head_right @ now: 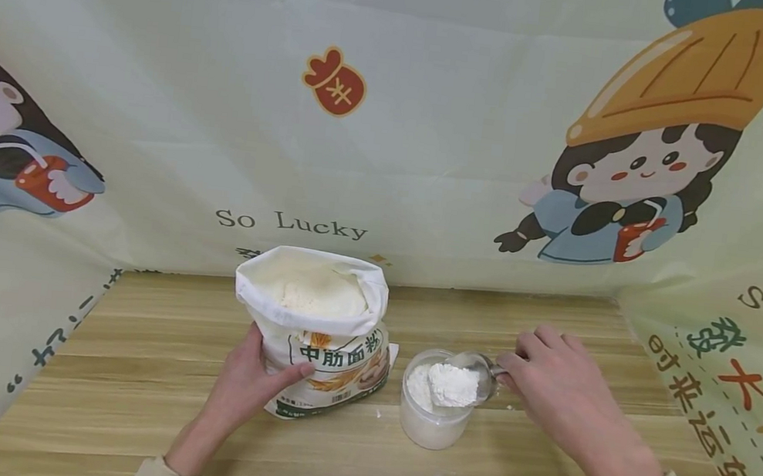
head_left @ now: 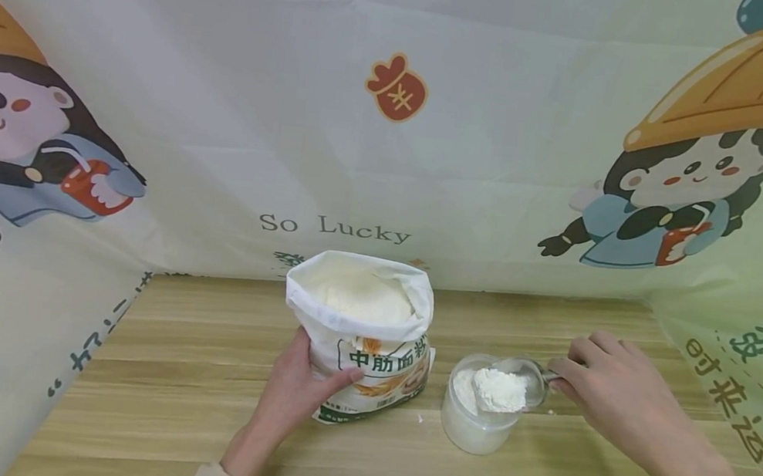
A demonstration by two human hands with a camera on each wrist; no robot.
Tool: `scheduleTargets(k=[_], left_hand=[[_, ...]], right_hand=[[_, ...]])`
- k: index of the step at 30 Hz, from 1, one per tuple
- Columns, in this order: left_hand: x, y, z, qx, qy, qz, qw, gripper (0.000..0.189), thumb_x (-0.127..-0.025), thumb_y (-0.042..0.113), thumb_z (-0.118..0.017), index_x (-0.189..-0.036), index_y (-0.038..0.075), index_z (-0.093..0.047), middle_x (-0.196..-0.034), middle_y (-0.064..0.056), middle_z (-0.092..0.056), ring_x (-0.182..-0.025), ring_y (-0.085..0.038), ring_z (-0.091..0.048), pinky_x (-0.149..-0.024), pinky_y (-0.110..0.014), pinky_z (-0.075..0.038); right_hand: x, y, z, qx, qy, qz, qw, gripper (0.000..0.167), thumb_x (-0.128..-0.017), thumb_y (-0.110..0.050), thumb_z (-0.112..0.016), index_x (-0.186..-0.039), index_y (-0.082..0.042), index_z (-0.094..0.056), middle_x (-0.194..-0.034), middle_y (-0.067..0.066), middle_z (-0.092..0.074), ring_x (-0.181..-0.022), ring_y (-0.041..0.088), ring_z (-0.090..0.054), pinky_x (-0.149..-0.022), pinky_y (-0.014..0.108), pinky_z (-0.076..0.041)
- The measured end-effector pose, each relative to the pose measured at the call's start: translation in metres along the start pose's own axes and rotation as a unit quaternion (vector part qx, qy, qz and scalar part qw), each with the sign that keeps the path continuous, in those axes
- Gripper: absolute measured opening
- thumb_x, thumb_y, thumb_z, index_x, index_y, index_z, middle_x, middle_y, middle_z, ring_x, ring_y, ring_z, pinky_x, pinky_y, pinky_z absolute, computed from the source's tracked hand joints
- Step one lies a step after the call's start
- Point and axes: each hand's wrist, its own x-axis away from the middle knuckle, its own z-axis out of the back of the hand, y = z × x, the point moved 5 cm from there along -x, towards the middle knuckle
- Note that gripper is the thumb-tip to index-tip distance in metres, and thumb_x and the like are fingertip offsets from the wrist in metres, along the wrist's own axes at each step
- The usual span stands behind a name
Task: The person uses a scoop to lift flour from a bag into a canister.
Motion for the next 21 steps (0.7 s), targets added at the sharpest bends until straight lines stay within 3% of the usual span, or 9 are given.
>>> scheduleTargets(k=[15,21], left_hand=[[0.000,0.000,0.000,-0.005,0.000,-0.005,1.0000,0.090,-0.077,0.033,-0.094,-0.146,0.005,-0.043,-0.130,-0.017,-0.065,-0.120,-0.035,-0.062,-0.105,-0.055,-0.049],[0.000,0.000,0.000,-0.003,-0.002,-0.004,1.0000,0.092,-0.077,0.033,-0.093,-0.147,0.005,-0.042,-0.130,-0.017,-0.064,-0.120,-0.036,-0.062,-0.105,-0.056,-0.049]], right_hand=[[-0.007,-0.012,-0.004,0.000,0.001,0.006,1.0000,0.021,-0.079,-0.020,-0.089,-0.094,-0.013,-0.076,-0.087,0.001,-0.061,-0.087,0.026,-0.054,-0.070,0.041,-0.047],[-0.007,-0.012,-0.003,-0.004,0.020,0.010,0.9997,0.021,-0.077,-0.018,-0.088,-0.094,-0.012,-0.076,-0.090,0.003,-0.062,-0.089,0.028,-0.055,-0.071,0.043,-0.048]])
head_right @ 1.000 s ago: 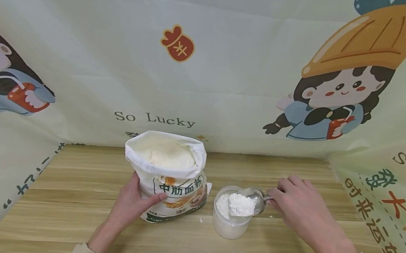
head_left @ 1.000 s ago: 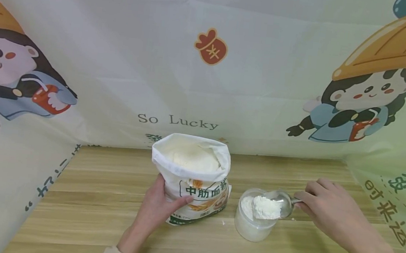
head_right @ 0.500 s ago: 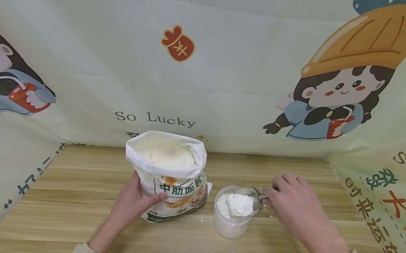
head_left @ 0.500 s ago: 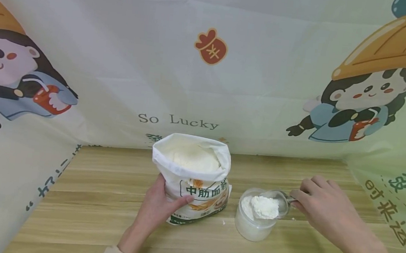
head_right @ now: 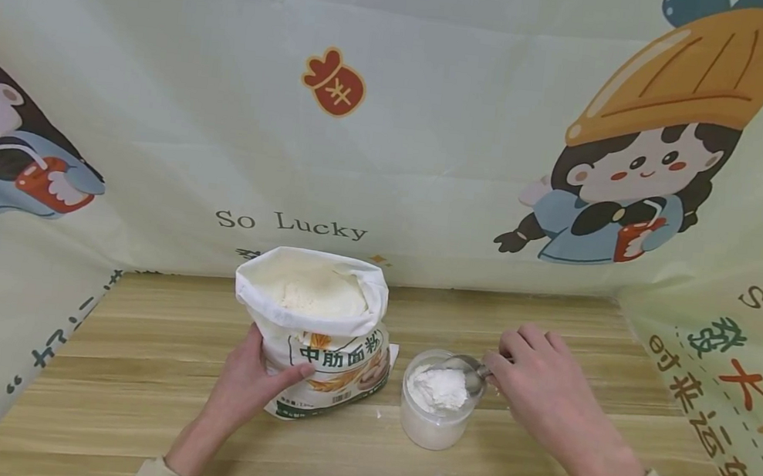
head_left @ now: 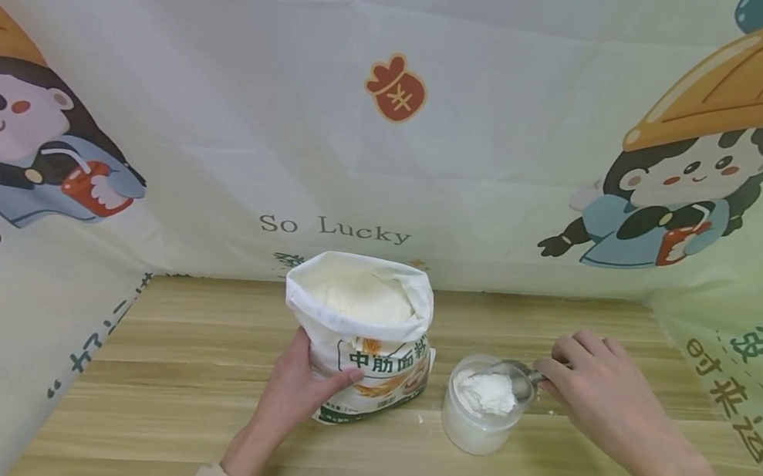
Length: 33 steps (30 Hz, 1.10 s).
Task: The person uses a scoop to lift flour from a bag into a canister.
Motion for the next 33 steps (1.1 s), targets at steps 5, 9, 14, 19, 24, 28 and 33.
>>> scheduleTargets(k=[5,9,14,19,24,28,33], left_hand=[[0.000,0.000,-0.001,0.003,0.001,0.001,1.0000,0.090,-0.077,0.032,-0.093,-0.146,0.005,-0.042,-0.131,-0.018,-0.064,-0.120,-0.036,-0.062,-0.105,-0.055,-0.049],[0.000,0.000,-0.001,0.004,0.002,-0.001,1.0000,0.090,-0.077,0.032,-0.094,-0.146,0.004,-0.043,-0.130,-0.018,-0.065,-0.120,-0.035,-0.063,-0.105,-0.055,-0.049],[0.000,0.000,0.000,0.002,0.003,-0.002,1.0000,0.090,-0.077,0.033,-0.093,-0.145,0.003,-0.043,-0.130,-0.018,-0.064,-0.120,-0.036,-0.062,-0.104,-0.056,-0.049],[0.000,0.000,0.000,0.006,0.002,-0.002,1.0000,0.089,-0.077,0.031,-0.094,-0.145,0.004,-0.043,-0.130,-0.018,-0.064,-0.120,-0.035,-0.062,-0.105,-0.055,-0.049],[0.001,0.002,0.000,0.007,0.001,-0.001,1.0000,0.090,-0.077,0.031,-0.094,-0.146,0.004,-0.043,-0.130,-0.017,-0.064,-0.120,-0.035,-0.062,-0.105,-0.055,-0.049],[0.000,0.002,0.000,0.008,0.000,0.001,1.0000,0.090,-0.077,0.031,-0.094,-0.146,0.004,-0.042,-0.131,-0.018,-0.063,-0.121,-0.035,-0.061,-0.106,-0.055,-0.048],[0.001,0.001,0.000,0.006,-0.001,0.004,1.0000,0.090,-0.077,0.031,-0.094,-0.146,0.004,-0.043,-0.131,-0.018,-0.064,-0.121,-0.036,-0.062,-0.106,-0.055,-0.048]], right_hand=[[0.001,0.002,0.004,-0.001,0.020,0.005,0.9998,0.023,-0.075,-0.017,-0.087,-0.094,-0.012,-0.076,-0.091,0.004,-0.062,-0.089,0.029,-0.057,-0.070,0.046,-0.050],[0.003,0.004,0.008,-0.005,0.047,0.013,0.9988,0.023,-0.074,-0.017,-0.084,-0.094,-0.010,-0.076,-0.091,0.005,-0.062,-0.088,0.031,-0.057,-0.069,0.046,-0.049],[0.005,0.008,0.013,-0.011,0.078,0.017,0.9967,0.021,-0.076,-0.017,-0.076,-0.095,-0.008,-0.075,-0.092,0.007,-0.062,-0.088,0.032,-0.056,-0.071,0.049,-0.048],[0.006,0.010,0.016,-0.011,0.095,0.016,0.9953,0.020,-0.075,-0.014,-0.077,-0.094,-0.008,-0.075,-0.093,0.008,-0.063,-0.089,0.034,-0.056,-0.071,0.051,-0.048],[0.008,0.011,0.018,-0.010,0.104,0.015,0.9944,0.021,-0.077,-0.016,-0.074,-0.096,-0.007,-0.075,-0.095,0.011,-0.065,-0.091,0.037,-0.058,-0.072,0.053,-0.048],[0.009,0.013,0.020,-0.016,0.114,0.013,0.9933,0.021,-0.080,-0.019,-0.070,-0.097,-0.007,-0.075,-0.095,0.011,-0.066,-0.091,0.038,-0.059,-0.073,0.053,-0.048],[0.009,0.016,0.022,-0.015,0.136,0.003,0.9905,0.052,-0.110,-0.043,-0.042,-0.095,-0.007,-0.076,-0.090,0.009,-0.065,-0.086,0.036,-0.058,-0.068,0.051,-0.047]])
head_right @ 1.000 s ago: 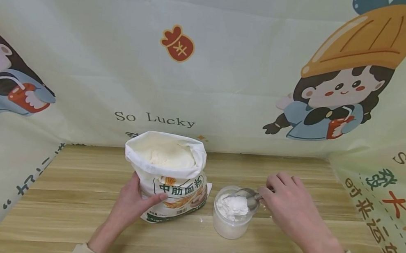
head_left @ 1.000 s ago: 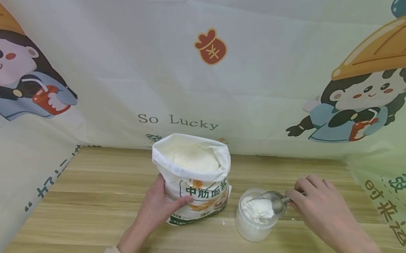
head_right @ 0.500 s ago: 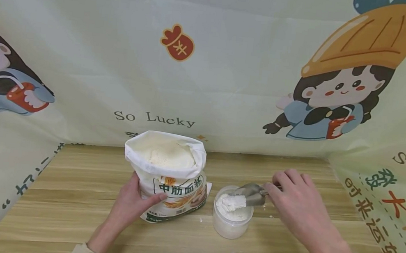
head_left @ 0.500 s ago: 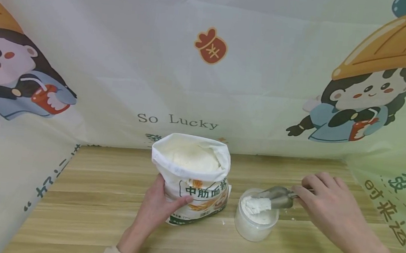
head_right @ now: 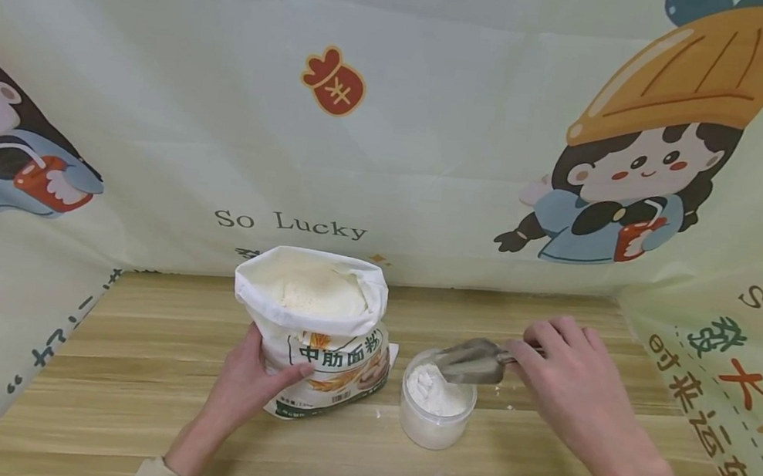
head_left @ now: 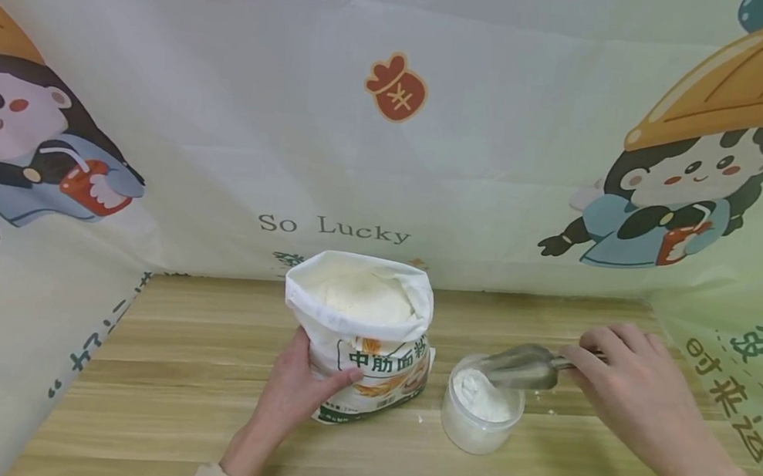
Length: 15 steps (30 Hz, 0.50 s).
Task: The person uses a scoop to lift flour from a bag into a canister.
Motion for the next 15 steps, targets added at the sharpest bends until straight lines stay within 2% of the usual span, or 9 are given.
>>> scheduleTargets(k=[2,10,15], left_hand=[[0.0001,-0.0004,0.0003,0.000,0.000,0.001,1.0000,0.090,-0.076,0.032,-0.094,-0.146,0.004,-0.043,-0.131,-0.018,-0.064,-0.121,-0.036,-0.062,-0.105,-0.055,-0.049],[0.0002,-0.0005,0.0010,-0.001,0.001,0.004,1.0000,0.090,-0.076,0.033,-0.094,-0.145,0.004,-0.044,-0.131,-0.018,-0.065,-0.121,-0.036,-0.062,-0.105,-0.056,-0.049],[0.0003,-0.0004,0.0010,0.002,0.000,0.006,1.0000,0.090,-0.076,0.032,-0.094,-0.146,0.005,-0.044,-0.132,-0.018,-0.064,-0.122,-0.036,-0.062,-0.106,-0.056,-0.048]], right_hand=[[-0.0005,0.0010,0.0007,0.003,0.007,-0.004,1.0000,0.069,-0.113,-0.049,-0.023,-0.093,-0.008,-0.076,-0.088,0.007,-0.064,-0.083,0.034,-0.058,-0.065,0.049,-0.045],[-0.0044,0.0044,0.0059,-0.006,0.021,-0.011,0.9997,0.067,-0.112,-0.050,-0.028,-0.092,-0.007,-0.075,-0.083,0.005,-0.065,-0.075,0.028,-0.059,-0.061,0.045,-0.050],[-0.0088,0.0042,0.0087,-0.014,0.019,-0.042,0.9988,0.065,-0.111,-0.053,-0.031,-0.095,-0.007,-0.073,-0.084,0.005,-0.066,-0.076,0.028,-0.061,-0.061,0.045,-0.052]])
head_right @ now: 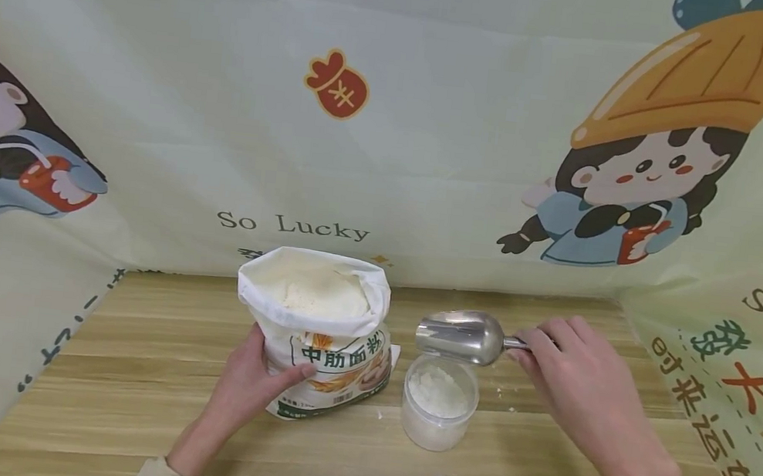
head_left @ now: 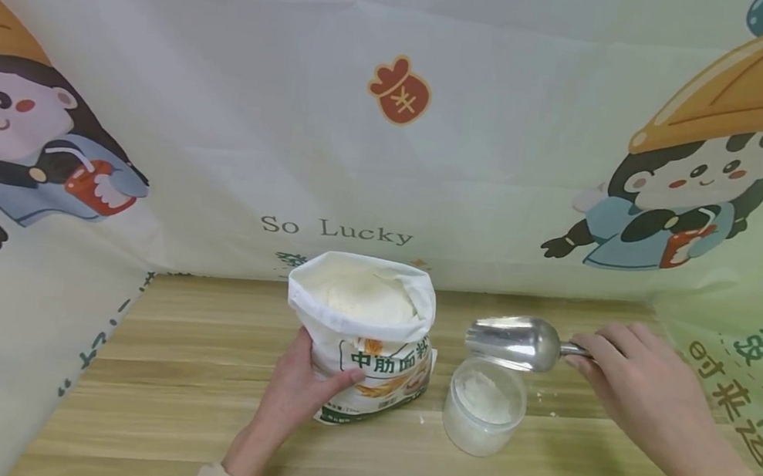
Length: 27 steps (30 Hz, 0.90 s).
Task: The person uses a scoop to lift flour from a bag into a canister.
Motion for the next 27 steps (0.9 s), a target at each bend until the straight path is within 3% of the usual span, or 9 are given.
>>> scheduleTargets(k=[4,10,23,25,27], left_hand=[[0.000,0.000,0.000,0.001,-0.002,0.001,1.0000,0.091,-0.076,0.033,-0.094,-0.146,0.005,-0.044,-0.133,-0.017,-0.064,-0.123,-0.035,-0.061,-0.107,-0.055,-0.047],[0.001,0.001,0.001,-0.002,0.001,-0.003,1.0000,0.090,-0.076,0.033,-0.094,-0.145,0.004,-0.045,-0.131,-0.017,-0.064,-0.121,-0.035,-0.062,-0.106,-0.055,-0.048],[0.000,0.001,0.000,0.005,-0.003,-0.008,0.9999,0.088,-0.076,0.032,-0.094,-0.144,0.005,-0.044,-0.128,-0.015,-0.065,-0.117,-0.032,-0.063,-0.104,-0.054,-0.050],[0.000,0.002,0.001,0.004,-0.004,-0.009,0.9999,0.088,-0.076,0.032,-0.094,-0.144,0.005,-0.044,-0.127,-0.015,-0.065,-0.117,-0.032,-0.063,-0.104,-0.054,-0.050],[0.001,0.002,0.001,0.004,-0.005,-0.009,0.9999,0.089,-0.076,0.032,-0.094,-0.144,0.005,-0.044,-0.127,-0.015,-0.065,-0.117,-0.032,-0.063,-0.104,-0.054,-0.050]], right_hand=[[-0.007,-0.003,0.001,0.001,0.007,-0.020,0.9998,0.065,-0.110,-0.055,-0.030,-0.095,-0.008,-0.071,-0.081,0.003,-0.064,-0.073,0.027,-0.061,-0.056,0.045,-0.050],[-0.025,-0.014,0.001,-0.003,0.019,-0.015,0.9997,0.063,-0.110,-0.055,-0.030,-0.093,-0.008,-0.069,-0.079,0.002,-0.058,-0.067,0.022,-0.055,-0.048,0.037,-0.045],[-0.067,-0.041,-0.012,-0.021,0.008,0.010,0.9997,0.062,-0.110,-0.052,-0.029,-0.096,-0.009,-0.072,-0.085,0.003,-0.064,-0.074,0.026,-0.061,-0.054,0.041,-0.052],[-0.072,-0.045,-0.014,-0.018,-0.001,0.016,0.9997,0.059,-0.110,-0.050,-0.031,-0.096,-0.009,-0.072,-0.084,0.003,-0.063,-0.074,0.025,-0.060,-0.054,0.040,-0.052],[-0.077,-0.049,-0.015,-0.011,-0.013,0.018,0.9997,0.045,-0.109,-0.044,-0.047,-0.096,-0.009,-0.071,-0.083,0.003,-0.061,-0.073,0.024,-0.059,-0.053,0.038,-0.051]])
